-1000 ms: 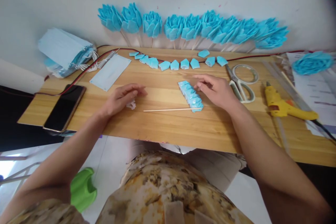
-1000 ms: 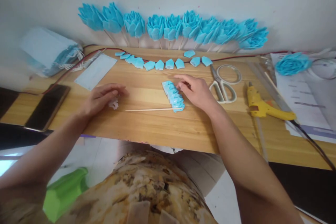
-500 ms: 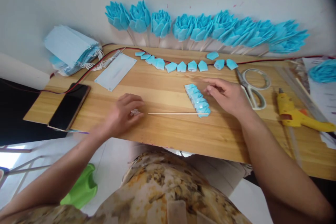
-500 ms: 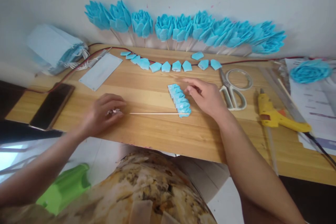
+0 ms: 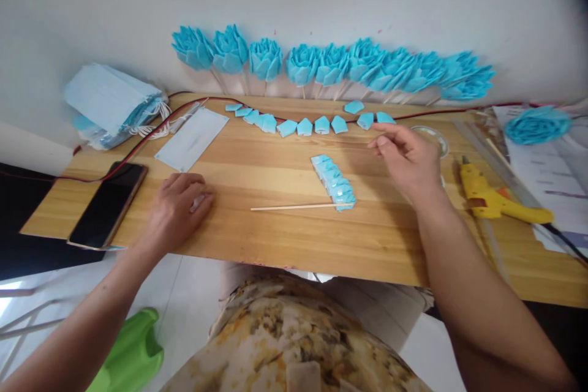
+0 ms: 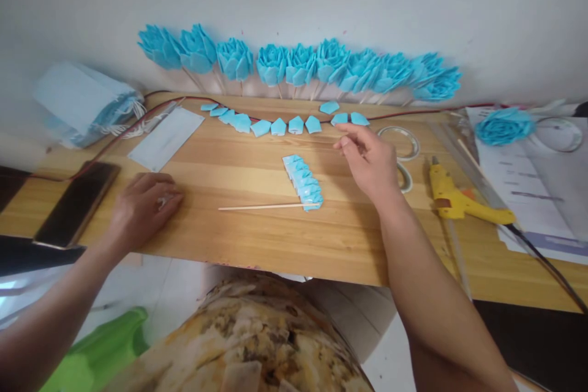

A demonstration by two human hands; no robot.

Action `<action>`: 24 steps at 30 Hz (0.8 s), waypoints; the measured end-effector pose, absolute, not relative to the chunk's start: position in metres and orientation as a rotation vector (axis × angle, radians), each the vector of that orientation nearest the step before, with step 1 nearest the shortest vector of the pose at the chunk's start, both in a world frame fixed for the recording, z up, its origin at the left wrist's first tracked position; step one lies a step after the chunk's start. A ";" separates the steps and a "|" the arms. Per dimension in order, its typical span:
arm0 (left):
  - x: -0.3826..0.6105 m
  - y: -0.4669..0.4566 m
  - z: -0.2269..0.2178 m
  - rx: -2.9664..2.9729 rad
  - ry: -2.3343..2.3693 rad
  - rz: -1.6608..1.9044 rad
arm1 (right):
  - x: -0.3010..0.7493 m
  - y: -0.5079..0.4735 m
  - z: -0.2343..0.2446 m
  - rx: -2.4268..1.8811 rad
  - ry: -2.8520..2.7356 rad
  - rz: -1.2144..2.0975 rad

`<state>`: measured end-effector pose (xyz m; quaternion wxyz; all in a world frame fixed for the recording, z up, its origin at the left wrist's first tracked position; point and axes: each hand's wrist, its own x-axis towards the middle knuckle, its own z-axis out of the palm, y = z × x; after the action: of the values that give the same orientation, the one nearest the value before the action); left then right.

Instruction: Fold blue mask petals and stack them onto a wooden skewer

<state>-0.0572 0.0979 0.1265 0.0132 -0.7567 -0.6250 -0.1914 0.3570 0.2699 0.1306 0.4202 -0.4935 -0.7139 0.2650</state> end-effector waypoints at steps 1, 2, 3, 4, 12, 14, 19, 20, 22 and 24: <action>-0.058 0.097 0.130 -2.377 -1.964 -0.675 | 0.358 0.271 0.130 -1.228 -1.770 0.663; -0.057 0.096 0.134 -2.384 -1.975 -0.768 | 0.358 0.272 0.130 -1.225 -1.758 0.657; -0.056 0.096 0.138 -2.380 -1.977 -0.861 | 0.359 0.274 0.130 -1.225 -1.746 0.648; -0.054 0.096 0.142 -2.364 -1.973 -0.937 | 0.360 0.275 0.130 -1.226 -1.728 0.636; -0.041 0.108 0.156 -2.422 -1.778 -1.100 | 0.380 0.295 0.131 -1.376 -1.644 0.498; -0.039 0.119 0.160 -2.480 -1.754 -1.001 | 0.385 0.304 0.133 -1.368 -1.690 0.471; -0.043 0.176 0.164 -2.461 -1.772 -0.788 | 0.385 0.338 0.136 -1.398 -2.109 0.253; -0.046 0.193 0.162 -2.442 -1.788 -0.774 | 0.384 0.345 0.136 -1.412 -2.191 0.195; -0.052 0.226 0.156 -2.410 -1.854 -0.718 | 0.379 0.358 0.134 -1.455 -2.308 0.129; -0.059 0.255 0.149 -2.376 -1.895 -0.708 | 0.374 0.367 0.133 -1.524 -2.384 0.122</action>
<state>-0.0595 0.2554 0.1489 0.0107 -0.7613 -0.6072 -0.2269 0.3741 0.3668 0.1331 0.1543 -0.5317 -0.8317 0.0426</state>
